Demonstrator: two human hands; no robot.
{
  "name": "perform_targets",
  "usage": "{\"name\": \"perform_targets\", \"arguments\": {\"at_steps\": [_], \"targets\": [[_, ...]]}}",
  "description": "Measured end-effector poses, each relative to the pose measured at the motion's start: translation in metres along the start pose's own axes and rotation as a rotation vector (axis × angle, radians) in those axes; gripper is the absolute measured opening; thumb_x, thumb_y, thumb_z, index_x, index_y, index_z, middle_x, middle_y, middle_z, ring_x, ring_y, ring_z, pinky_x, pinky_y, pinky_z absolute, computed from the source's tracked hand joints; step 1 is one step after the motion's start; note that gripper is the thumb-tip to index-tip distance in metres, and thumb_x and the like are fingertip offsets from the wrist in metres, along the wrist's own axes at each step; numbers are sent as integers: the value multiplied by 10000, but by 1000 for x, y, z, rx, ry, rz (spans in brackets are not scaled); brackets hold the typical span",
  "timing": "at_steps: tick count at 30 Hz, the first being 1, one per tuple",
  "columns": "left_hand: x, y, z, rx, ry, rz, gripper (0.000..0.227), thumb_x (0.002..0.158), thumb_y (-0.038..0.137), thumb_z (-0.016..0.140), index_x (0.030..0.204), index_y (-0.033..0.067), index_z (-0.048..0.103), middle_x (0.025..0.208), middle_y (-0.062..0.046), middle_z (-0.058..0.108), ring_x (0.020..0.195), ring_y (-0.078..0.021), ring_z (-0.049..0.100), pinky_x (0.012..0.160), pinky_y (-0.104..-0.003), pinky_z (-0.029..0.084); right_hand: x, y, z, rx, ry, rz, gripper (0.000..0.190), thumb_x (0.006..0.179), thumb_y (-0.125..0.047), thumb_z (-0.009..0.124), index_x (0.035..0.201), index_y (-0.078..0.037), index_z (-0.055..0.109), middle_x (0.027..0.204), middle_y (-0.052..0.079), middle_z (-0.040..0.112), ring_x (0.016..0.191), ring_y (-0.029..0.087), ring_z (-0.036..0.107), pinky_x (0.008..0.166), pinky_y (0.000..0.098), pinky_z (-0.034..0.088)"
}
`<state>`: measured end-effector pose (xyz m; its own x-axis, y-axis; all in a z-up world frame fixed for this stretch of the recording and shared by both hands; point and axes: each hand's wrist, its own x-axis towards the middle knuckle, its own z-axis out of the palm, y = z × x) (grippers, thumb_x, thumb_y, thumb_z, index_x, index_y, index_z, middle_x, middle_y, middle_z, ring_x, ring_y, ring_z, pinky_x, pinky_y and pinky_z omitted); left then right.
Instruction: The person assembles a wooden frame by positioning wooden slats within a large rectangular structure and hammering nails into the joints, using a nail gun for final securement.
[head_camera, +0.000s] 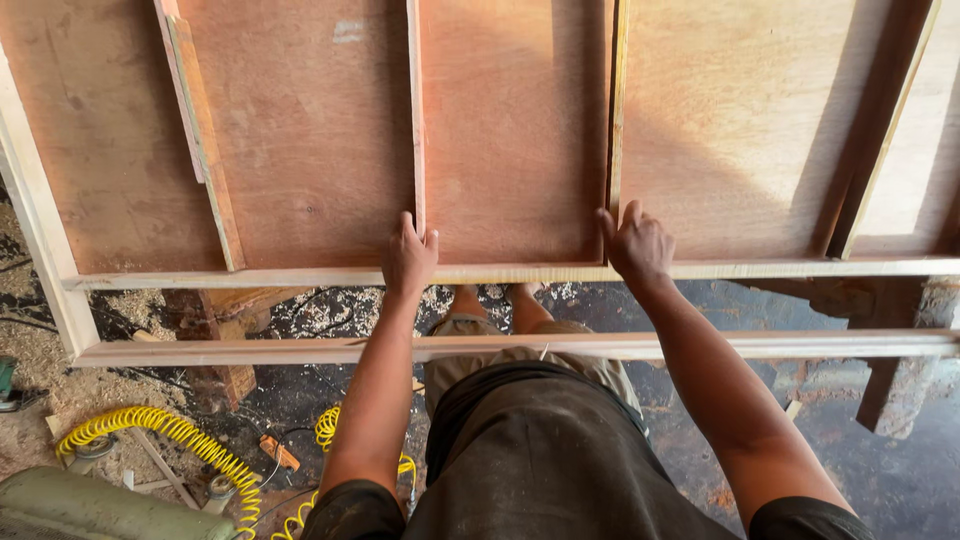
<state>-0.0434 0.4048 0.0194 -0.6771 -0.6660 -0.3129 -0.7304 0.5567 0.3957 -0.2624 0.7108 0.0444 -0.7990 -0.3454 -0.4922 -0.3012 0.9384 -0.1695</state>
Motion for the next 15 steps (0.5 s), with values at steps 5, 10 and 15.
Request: {"name": "perform_targets", "arguments": {"at_steps": [5,10,15], "targets": [[-50,37,45,-252,239,-71,131,1024,183,629,1006,76,556,851,-99,582,748,-237,571,694,-366,553,83,-3,-26,280,361,-113,474,1109,-462,558,915,-31,594,789,198,662,635,323,629,525,477,455],[-68,116,53,-435,69,261,206,953,168,664,1071,28,570,973,-145,644,822,-235,642,726,-370,578,169,-27,-65,420,483,-173,396,1117,-359,599,909,-23,628,776,185,677,673,327,642,590,471,472],[85,178,48,-386,251,599,605,1030,400,648,1422,-30,481,1339,-267,602,1247,-393,595,1058,-480,511,165,-22,-64,769,408,-82,355,1100,-331,604,971,-6,668,758,99,693,674,186,656,614,371,511]]}}
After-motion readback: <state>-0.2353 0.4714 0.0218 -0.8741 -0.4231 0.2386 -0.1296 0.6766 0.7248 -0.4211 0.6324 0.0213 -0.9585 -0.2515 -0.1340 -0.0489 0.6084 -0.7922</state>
